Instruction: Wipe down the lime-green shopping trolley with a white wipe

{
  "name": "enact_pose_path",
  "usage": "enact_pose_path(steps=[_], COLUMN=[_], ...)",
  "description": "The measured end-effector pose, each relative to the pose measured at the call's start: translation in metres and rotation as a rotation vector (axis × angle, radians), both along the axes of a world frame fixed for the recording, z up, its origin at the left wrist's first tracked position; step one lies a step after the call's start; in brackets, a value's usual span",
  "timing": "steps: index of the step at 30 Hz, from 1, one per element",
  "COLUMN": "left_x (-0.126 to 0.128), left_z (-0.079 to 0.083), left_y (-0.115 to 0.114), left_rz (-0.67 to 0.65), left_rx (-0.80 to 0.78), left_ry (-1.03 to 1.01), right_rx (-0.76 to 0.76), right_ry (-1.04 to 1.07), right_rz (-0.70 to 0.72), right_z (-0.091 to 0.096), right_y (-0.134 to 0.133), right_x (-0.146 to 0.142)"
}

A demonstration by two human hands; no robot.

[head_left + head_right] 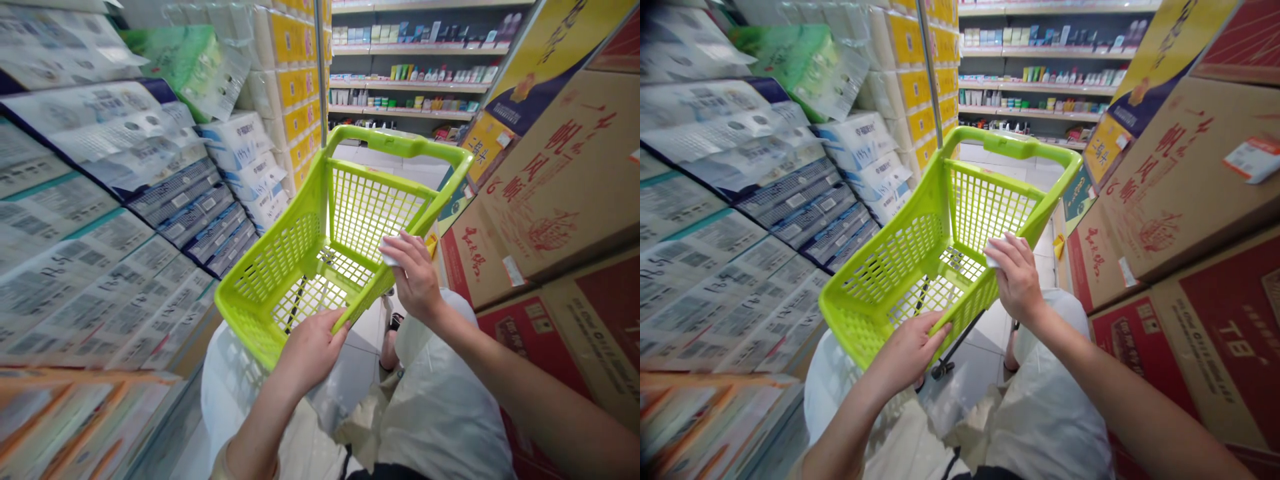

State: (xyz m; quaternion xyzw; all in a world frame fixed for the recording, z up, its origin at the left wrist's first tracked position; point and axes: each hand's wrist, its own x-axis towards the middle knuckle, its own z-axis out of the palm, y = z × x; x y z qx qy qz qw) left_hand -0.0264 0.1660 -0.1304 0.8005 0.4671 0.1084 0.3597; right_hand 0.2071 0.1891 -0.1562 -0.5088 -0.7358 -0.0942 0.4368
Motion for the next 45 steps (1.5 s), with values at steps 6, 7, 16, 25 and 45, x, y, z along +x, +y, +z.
enact_pose_path(steps=[6, 7, 16, 25, 45], left_x=[0.000, 0.000, 0.001, -0.001, 0.001], left_z=[-0.003, -0.003, -0.002, -0.001, -0.002], left_y=[0.000, 0.000, 0.000, -0.001, 0.000], left_rz=[0.029, 0.026, 0.003, -0.001, 0.009], left_rx=[0.017, 0.016, 0.013, 0.003, 0.006], left_ry=[0.032, 0.027, 0.002, -0.021, 0.023], right_rx=[-0.050, -0.048, -0.021, -0.008, -0.030], right_ry=[-0.218, -0.226, -0.121, -0.105, -0.178], right_rz=[0.399, 0.398, 0.186, 0.144, 0.303], right_z=[-0.007, -0.007, -0.003, 0.003, -0.001], right_y=[-0.029, -0.027, -0.015, -0.003, -0.021], right_x=[-0.030, -0.027, -0.015, 0.000, -0.021])
